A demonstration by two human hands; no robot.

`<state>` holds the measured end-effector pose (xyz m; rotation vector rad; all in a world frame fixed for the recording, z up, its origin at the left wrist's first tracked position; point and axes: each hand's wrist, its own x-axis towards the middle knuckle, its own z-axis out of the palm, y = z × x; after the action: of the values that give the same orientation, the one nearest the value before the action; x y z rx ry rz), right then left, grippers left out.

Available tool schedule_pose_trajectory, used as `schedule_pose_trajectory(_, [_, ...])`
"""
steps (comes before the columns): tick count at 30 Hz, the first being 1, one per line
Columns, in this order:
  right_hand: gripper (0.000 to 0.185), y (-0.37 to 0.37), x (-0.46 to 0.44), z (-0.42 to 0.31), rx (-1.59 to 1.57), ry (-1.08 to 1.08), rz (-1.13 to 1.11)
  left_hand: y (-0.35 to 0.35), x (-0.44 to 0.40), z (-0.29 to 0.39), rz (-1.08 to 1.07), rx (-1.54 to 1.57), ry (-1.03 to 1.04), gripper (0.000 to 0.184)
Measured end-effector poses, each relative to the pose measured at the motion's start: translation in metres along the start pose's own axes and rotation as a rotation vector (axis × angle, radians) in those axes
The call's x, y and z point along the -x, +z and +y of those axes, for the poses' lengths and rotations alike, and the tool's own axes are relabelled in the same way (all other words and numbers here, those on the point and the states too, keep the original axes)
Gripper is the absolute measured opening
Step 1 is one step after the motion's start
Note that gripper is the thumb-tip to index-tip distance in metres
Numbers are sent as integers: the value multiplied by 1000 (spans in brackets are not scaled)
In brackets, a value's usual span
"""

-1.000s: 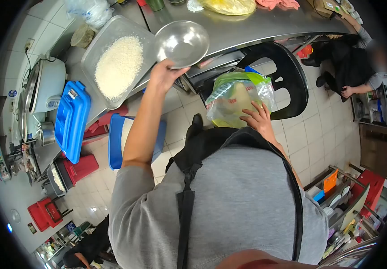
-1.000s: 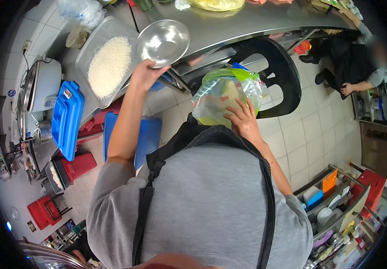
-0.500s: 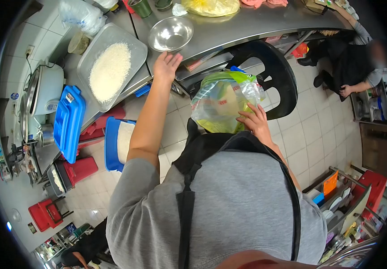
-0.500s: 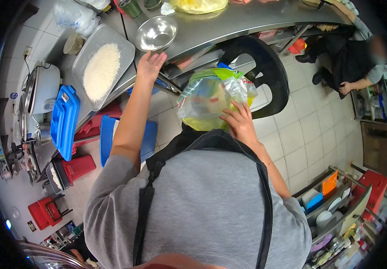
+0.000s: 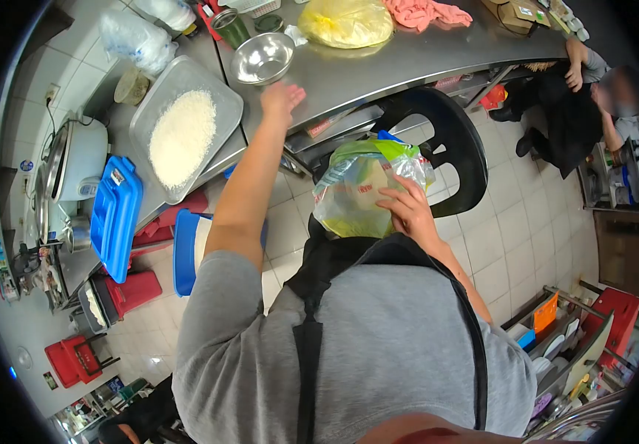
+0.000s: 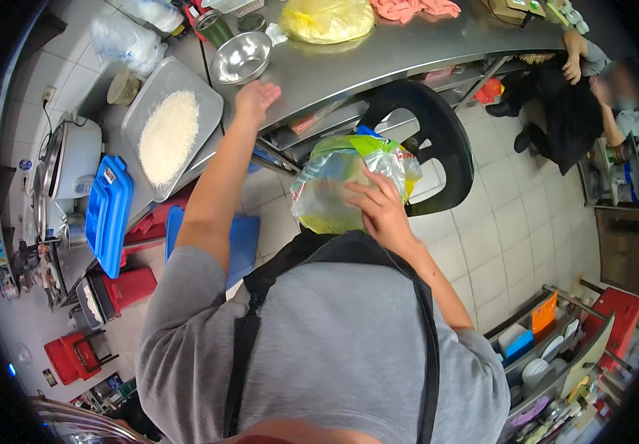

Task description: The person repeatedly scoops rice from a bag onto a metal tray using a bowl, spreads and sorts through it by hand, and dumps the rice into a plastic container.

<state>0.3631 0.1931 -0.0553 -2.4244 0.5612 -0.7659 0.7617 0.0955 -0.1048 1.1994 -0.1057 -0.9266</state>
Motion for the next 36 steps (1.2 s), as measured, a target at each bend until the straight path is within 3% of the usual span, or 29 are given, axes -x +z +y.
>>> schedule_pose_trajectory(2, [43,5,20,9,20,74,-9,8,-17,-22,-88,-541,210,30])
schedule_pose_trajectory(3, [43,3,26,9,37,148,-18,13,-29,-26,-92,-539,210,30])
schedule_pose_trajectory(5, [42,-6,33,7,64,207,-3,24,-53,-31,-144,-1244,802,32])
schedule_pose_trajectory(7, [41,-14,37,6,90,269,12,42,-66,-30,-125,-1296,814,33])
schedule_pose_trajectory(9, [40,-20,42,5,115,405,88,56,-80,-31,-49,-1515,992,32])
schedule_pose_trajectory(13, [45,-25,48,3,176,470,177,72,-79,-28,-48,-1610,899,33])
schedule_pose_trajectory(16, [45,-24,49,-3,176,550,213,71,-80,-31,-24,-1698,1000,31])
schedule_pose_trajectory(19, [45,-26,49,0,166,526,221,61,-74,-26,-20,-1664,969,26])
schedule_pose_trajectory(21, [44,-30,46,4,189,483,217,41,-57,-25,-147,-1457,920,16])
schedule_pose_trajectory(25, [43,-34,42,17,184,407,222,7,-16,-12,-150,-1534,750,12])
schedule_pose_trajectory(28, [42,-35,31,23,161,364,198,-19,9,-8,-49,-1531,769,10])
schedule_pose_trajectory(30, [40,-34,23,27,151,320,198,-39,18,-14,17,-1587,940,10])
schedule_pose_trajectory(34, [38,-34,5,28,150,234,193,-79,40,-2,74,-1553,943,12])
schedule_pose_trajectory(36, [39,-32,-3,29,160,206,212,-97,50,28,200,-1340,955,10])
